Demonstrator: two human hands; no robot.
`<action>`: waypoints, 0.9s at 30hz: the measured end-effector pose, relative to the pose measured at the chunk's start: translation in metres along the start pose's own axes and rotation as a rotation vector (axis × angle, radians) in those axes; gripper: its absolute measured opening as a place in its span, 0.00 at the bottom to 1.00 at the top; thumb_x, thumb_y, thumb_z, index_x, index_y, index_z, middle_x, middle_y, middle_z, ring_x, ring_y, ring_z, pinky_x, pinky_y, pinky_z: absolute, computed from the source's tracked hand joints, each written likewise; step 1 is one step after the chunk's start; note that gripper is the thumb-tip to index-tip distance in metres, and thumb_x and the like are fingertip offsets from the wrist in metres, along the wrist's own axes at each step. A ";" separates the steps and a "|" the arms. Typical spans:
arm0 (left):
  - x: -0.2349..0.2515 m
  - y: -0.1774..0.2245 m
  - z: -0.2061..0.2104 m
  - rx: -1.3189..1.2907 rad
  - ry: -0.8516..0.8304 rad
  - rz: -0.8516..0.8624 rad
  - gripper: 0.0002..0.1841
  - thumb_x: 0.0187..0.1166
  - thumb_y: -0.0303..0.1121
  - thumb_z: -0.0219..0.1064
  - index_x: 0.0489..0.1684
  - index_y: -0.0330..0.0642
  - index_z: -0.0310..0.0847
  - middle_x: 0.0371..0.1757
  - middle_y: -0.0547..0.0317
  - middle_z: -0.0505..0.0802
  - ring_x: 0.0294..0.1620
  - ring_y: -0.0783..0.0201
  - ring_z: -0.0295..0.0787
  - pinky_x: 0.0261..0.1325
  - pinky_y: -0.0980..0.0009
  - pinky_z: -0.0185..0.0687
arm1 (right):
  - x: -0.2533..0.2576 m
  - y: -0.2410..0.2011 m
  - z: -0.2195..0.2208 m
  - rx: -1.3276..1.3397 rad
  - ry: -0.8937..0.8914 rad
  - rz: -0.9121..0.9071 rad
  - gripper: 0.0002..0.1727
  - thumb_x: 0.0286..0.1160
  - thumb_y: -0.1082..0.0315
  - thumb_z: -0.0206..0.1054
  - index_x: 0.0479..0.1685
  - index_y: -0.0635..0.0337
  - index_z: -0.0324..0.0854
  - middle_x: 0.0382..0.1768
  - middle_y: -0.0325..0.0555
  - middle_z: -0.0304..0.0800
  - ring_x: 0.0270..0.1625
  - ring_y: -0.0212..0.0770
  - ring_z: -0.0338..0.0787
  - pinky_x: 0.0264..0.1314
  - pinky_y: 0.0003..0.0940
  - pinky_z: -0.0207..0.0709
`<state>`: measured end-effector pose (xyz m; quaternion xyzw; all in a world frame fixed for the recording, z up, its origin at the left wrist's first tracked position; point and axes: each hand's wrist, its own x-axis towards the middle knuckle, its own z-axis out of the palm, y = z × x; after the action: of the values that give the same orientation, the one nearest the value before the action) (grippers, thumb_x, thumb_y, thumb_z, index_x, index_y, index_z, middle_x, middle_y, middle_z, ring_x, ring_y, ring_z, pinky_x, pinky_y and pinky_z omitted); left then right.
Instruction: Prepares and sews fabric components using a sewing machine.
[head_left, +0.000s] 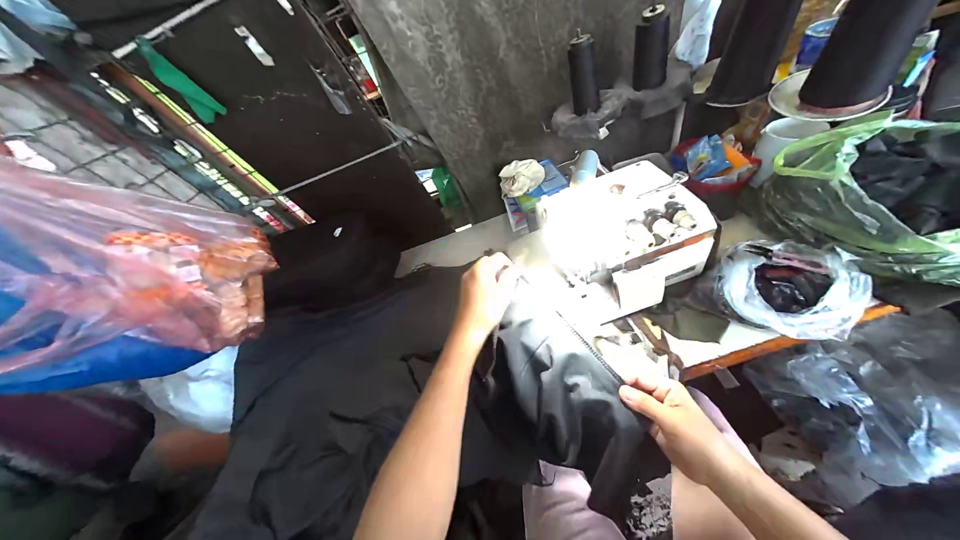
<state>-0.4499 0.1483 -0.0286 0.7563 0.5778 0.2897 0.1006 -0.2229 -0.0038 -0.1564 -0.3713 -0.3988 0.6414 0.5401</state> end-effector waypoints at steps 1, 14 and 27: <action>0.006 0.001 0.016 0.052 -0.005 -0.022 0.11 0.83 0.34 0.67 0.45 0.32 0.89 0.45 0.41 0.92 0.51 0.47 0.91 0.60 0.45 0.83 | 0.001 0.003 0.001 0.028 0.058 0.009 0.08 0.80 0.73 0.60 0.42 0.59 0.86 0.34 0.37 0.93 0.38 0.29 0.92 0.47 0.29 0.87; 0.042 0.045 0.074 0.423 -0.209 -0.280 0.18 0.85 0.37 0.62 0.63 0.33 0.83 0.58 0.34 0.91 0.61 0.37 0.88 0.60 0.37 0.79 | 0.008 0.015 -0.003 0.056 0.309 -0.104 0.08 0.76 0.77 0.63 0.43 0.61 0.88 0.32 0.35 0.93 0.35 0.26 0.90 0.44 0.24 0.86; 0.061 0.020 0.081 0.320 -0.118 -0.229 0.18 0.76 0.34 0.71 0.60 0.32 0.86 0.63 0.31 0.86 0.70 0.33 0.80 0.70 0.36 0.75 | 0.015 0.012 -0.002 0.032 0.285 -0.104 0.08 0.78 0.74 0.63 0.45 0.61 0.89 0.33 0.36 0.92 0.36 0.25 0.88 0.44 0.23 0.83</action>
<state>-0.3786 0.2136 -0.0647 0.7075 0.6920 0.1363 0.0452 -0.2275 0.0100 -0.1692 -0.4287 -0.3266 0.5595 0.6297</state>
